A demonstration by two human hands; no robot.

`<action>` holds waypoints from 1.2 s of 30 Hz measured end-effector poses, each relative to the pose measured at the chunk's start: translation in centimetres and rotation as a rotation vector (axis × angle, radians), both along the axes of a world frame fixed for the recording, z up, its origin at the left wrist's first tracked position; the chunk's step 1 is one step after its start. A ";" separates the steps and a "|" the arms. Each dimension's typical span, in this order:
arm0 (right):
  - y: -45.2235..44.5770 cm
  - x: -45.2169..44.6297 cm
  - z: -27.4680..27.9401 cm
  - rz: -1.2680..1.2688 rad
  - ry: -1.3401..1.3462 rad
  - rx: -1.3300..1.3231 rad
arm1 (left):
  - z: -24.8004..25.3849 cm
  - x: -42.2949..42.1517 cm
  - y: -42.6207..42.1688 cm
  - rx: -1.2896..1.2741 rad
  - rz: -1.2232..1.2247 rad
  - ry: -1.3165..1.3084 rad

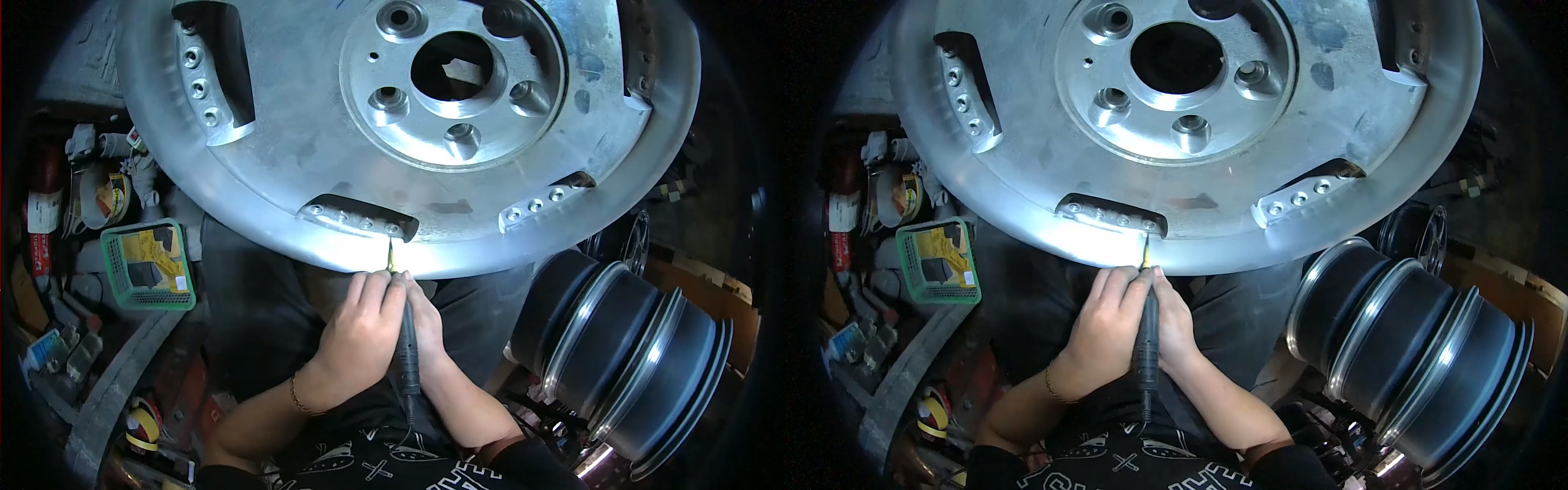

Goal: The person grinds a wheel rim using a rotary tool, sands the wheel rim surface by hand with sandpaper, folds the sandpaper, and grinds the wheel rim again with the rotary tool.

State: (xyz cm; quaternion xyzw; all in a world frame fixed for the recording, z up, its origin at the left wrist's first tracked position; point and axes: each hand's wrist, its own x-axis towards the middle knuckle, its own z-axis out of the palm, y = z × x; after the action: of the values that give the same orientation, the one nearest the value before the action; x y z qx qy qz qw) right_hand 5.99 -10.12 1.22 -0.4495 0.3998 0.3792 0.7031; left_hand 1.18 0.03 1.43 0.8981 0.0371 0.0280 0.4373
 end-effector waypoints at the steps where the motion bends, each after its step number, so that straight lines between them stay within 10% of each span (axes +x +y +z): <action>1: -0.2 -0.1 -0.3 0.021 -0.007 0.035 | 0.0 -0.1 0.0 -0.020 0.024 0.011; 36: -0.7 -0.5 0.0 0.003 -0.048 -0.041 | -0.4 -0.4 -0.5 -0.081 -0.026 0.041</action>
State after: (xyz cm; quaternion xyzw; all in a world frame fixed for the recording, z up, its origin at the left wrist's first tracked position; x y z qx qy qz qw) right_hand 5.46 -10.81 1.21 -0.4734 0.3898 0.3610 0.7026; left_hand 0.82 -0.50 1.07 0.8805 0.0353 0.0025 0.4726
